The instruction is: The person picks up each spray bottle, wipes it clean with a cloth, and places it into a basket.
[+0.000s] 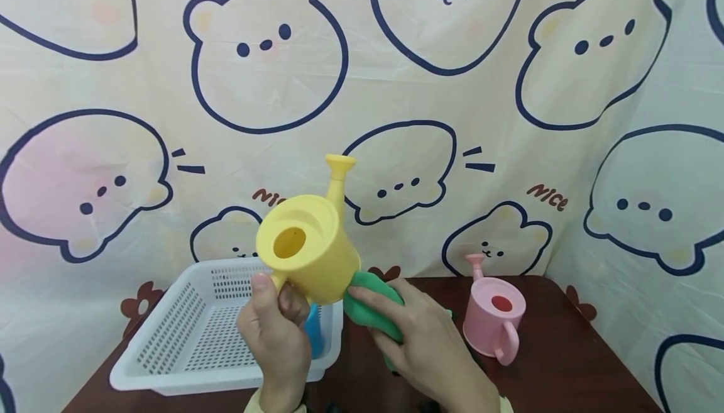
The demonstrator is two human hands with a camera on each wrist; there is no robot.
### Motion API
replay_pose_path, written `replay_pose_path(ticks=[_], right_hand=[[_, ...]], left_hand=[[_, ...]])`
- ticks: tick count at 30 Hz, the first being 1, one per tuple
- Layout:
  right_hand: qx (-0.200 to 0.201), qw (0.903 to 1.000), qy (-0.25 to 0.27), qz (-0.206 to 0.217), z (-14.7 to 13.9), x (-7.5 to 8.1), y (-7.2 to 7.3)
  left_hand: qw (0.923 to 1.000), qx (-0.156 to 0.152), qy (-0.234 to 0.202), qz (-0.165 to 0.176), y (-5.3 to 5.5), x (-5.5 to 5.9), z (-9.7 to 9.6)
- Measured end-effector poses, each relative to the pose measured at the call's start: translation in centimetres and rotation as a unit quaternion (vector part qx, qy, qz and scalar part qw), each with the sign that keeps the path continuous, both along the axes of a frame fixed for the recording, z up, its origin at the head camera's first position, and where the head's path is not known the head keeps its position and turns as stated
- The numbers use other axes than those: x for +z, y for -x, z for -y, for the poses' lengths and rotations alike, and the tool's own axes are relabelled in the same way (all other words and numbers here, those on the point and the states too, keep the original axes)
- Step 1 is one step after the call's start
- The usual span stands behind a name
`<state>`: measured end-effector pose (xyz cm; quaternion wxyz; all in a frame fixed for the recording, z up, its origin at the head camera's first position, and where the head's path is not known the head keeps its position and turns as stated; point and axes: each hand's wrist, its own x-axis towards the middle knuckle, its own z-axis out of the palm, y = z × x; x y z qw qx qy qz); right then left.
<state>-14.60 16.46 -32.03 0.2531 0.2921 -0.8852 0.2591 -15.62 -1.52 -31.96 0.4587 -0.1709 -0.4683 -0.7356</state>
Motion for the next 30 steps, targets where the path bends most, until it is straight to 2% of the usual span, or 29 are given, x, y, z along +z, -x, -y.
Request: replay_pose_path(ticks=[3,6,17,23,30], right_hand=[[-0.003,0.9998,-0.003,0.021,-0.06,-0.03,0.0],[-0.007,0.9998,-0.008,0.019,-0.06,-0.08,0.04],[0.003,0.999,-0.007,-0.043,0.14,-0.11,0.14],[0.006,0.9986,0.017,-0.049,0.03,0.04,0.05],[0.012,0.9951,0.036,-0.091,-0.18,0.06,0.01]], left_hand=[[1.0,0.001,-0.004,0.007,0.04,-0.09,0.02],[0.9999,0.004,-0.001,0.013,0.15,-0.18,0.03],[0.9998,0.003,0.007,0.021,0.02,0.02,-0.09],[0.9997,0.007,0.017,0.014,-0.14,0.17,-0.35],[0.9993,0.005,0.026,0.026,-0.29,0.03,-0.88]])
